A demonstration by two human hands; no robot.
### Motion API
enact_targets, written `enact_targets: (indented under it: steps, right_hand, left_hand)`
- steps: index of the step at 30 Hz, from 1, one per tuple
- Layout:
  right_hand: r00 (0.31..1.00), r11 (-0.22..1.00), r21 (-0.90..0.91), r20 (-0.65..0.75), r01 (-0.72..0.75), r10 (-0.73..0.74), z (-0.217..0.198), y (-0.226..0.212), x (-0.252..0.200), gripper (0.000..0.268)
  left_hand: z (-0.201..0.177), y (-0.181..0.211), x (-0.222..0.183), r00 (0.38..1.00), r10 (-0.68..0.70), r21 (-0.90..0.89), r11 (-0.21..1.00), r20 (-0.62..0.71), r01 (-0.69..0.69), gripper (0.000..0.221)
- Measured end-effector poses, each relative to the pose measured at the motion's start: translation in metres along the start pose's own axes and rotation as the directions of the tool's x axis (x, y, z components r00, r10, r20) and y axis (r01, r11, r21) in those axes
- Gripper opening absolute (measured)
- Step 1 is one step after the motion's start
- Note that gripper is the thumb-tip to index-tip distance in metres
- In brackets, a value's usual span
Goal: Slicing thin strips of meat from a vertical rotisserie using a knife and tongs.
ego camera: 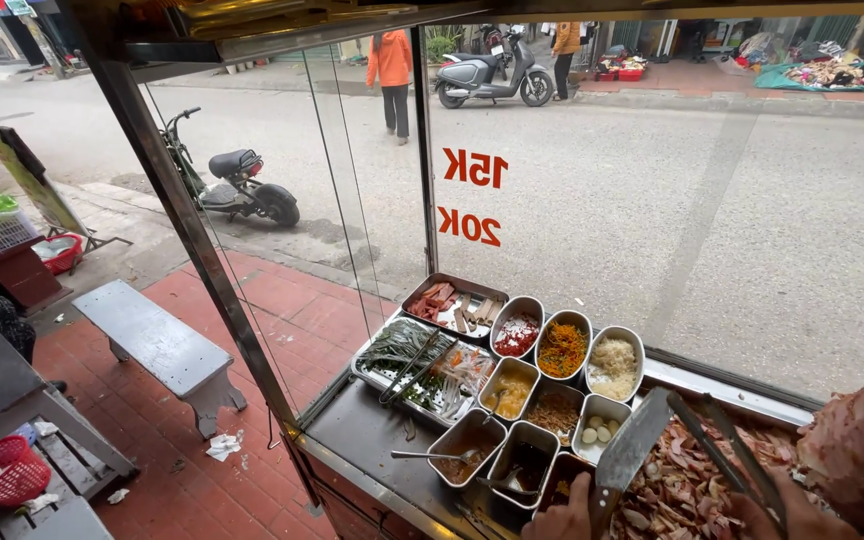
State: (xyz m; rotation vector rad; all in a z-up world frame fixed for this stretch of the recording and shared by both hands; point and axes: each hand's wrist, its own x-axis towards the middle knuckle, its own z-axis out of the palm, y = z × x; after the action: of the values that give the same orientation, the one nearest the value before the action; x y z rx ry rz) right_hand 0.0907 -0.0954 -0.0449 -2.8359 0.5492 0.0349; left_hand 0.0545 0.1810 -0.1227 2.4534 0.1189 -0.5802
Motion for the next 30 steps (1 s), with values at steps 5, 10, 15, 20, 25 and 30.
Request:
enact_targets:
  steps: [5,10,15,20,25,30]
  right_hand:
    - [0.999,0.949,-0.314,0.035,0.010,0.001,-0.023,-0.004,-0.012,0.069]
    - [1.000,0.928,-0.373,0.005,0.019,-0.019,-0.010,0.007,0.000,0.078]
    - [1.000,0.942,-0.335,0.029,0.009,0.001,-0.023,0.004,-0.005,0.084]
    - [0.996,0.943,-0.332,0.088,0.021,0.008,-0.039,0.001,-0.011,0.084]
    - [0.995,0.943,-0.332,0.097,0.029,0.004,-0.034,0.009,-0.010,0.084]
    - [0.986,0.941,-0.336,0.165,0.037,0.020,-0.055,-0.003,-0.020,0.084]
  left_hand:
    - [-0.036,0.020,-0.050,0.996,0.011,-0.144,0.989,-0.086,-0.023,0.084]
    - [-0.050,0.032,-0.067,0.994,0.042,-0.254,0.965,-0.097,-0.066,0.078]
    - [-0.052,0.035,-0.068,0.979,0.127,-0.223,0.961,-0.160,-0.162,0.082]
    - [-0.046,0.038,-0.067,0.974,0.133,-0.199,0.965,-0.183,-0.170,0.083]
    - [-0.046,0.039,-0.072,0.977,0.130,-0.189,0.969,-0.168,-0.162,0.082]
    - [-0.043,0.038,-0.066,0.975,0.154,-0.181,0.967,-0.158,-0.182,0.081]
